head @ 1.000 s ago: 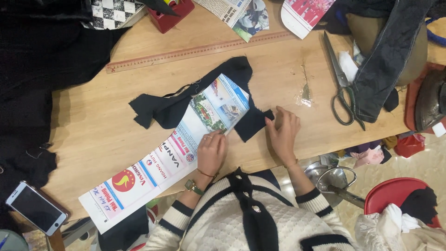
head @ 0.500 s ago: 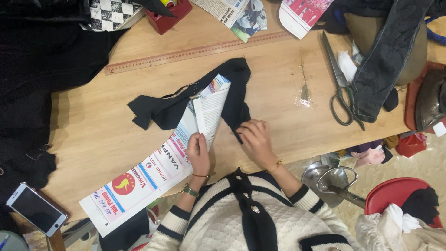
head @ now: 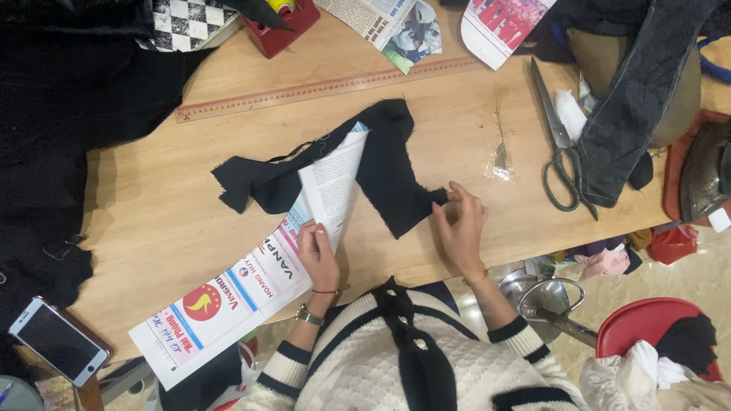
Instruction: The person cuts a black jacket with shears, then uses a paper pattern to trace and cut a piece of black fabric. They also use a ruler to measure the fabric and a white marker to mark the pattern on the fabric.
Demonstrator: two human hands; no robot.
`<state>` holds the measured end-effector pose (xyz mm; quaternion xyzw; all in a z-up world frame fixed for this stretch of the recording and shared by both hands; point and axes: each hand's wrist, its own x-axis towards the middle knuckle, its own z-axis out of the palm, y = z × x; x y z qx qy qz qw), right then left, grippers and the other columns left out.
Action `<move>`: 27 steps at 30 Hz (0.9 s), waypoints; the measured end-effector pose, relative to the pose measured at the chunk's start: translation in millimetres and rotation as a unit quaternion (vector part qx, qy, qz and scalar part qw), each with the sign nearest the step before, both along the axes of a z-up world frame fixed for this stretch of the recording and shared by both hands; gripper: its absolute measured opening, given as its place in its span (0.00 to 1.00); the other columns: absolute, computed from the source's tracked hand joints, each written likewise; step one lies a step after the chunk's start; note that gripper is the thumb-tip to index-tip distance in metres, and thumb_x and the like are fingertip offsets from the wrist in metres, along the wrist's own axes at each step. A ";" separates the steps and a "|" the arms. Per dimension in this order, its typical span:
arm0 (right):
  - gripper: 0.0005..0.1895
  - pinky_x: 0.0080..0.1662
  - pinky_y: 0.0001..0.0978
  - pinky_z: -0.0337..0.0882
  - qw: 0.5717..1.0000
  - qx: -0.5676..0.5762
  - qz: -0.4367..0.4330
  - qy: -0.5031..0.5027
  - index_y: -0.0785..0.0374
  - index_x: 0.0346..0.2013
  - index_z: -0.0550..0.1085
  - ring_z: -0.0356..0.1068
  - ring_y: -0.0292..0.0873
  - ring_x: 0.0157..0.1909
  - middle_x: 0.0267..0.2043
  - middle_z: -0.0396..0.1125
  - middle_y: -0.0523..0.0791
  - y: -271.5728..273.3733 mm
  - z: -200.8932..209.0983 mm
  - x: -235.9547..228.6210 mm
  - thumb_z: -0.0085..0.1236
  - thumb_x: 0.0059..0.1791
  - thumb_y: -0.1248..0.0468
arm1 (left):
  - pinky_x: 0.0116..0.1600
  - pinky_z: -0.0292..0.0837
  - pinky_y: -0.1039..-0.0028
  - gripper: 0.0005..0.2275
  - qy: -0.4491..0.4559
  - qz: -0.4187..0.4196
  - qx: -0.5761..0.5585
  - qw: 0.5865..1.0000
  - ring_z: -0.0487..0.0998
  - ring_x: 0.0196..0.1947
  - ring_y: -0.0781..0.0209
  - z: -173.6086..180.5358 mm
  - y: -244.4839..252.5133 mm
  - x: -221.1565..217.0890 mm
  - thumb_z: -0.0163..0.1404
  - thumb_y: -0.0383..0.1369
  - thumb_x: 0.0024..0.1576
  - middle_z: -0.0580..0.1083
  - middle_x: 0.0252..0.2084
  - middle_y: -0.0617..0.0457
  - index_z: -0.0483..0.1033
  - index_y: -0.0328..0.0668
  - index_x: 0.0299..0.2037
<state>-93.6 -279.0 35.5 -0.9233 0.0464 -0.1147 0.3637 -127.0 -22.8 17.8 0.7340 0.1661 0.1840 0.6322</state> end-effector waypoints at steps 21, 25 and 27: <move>0.14 0.54 0.39 0.59 0.993 -0.015 0.079 0.081 0.56 0.50 0.74 0.66 0.45 0.52 0.43 0.69 0.43 39.8 -3.3 98.3 0.65 0.51 0.62 | 0.70 0.35 0.35 0.13 -0.077 -0.040 0.530 0.843 0.62 0.68 0.42 1.3 34.1 159.3 0.58 0.38 0.57 0.70 0.57 0.46 0.76 0.47 0.49; 0.15 0.55 0.41 0.58 0.993 -0.046 0.098 0.055 0.59 0.53 0.73 0.64 0.46 0.53 0.45 0.66 0.46 47.1 11.4 107.8 0.63 0.52 0.62 | 0.70 0.39 0.32 0.22 -0.089 -0.068 0.534 0.838 0.59 0.69 0.42 -7.8 17.7 163.3 0.63 0.33 0.52 0.68 0.58 0.45 0.73 0.45 0.57; 0.15 0.55 0.41 0.59 0.990 -0.066 0.118 0.029 0.60 0.53 0.73 0.64 0.46 0.52 0.45 0.65 0.46 55.3 14.6 118.7 0.63 0.52 0.63 | 0.71 0.42 0.34 0.21 -0.104 -0.063 0.544 0.831 0.62 0.68 0.44 -13.6 21.6 174.0 0.62 0.31 0.53 0.69 0.55 0.46 0.73 0.45 0.57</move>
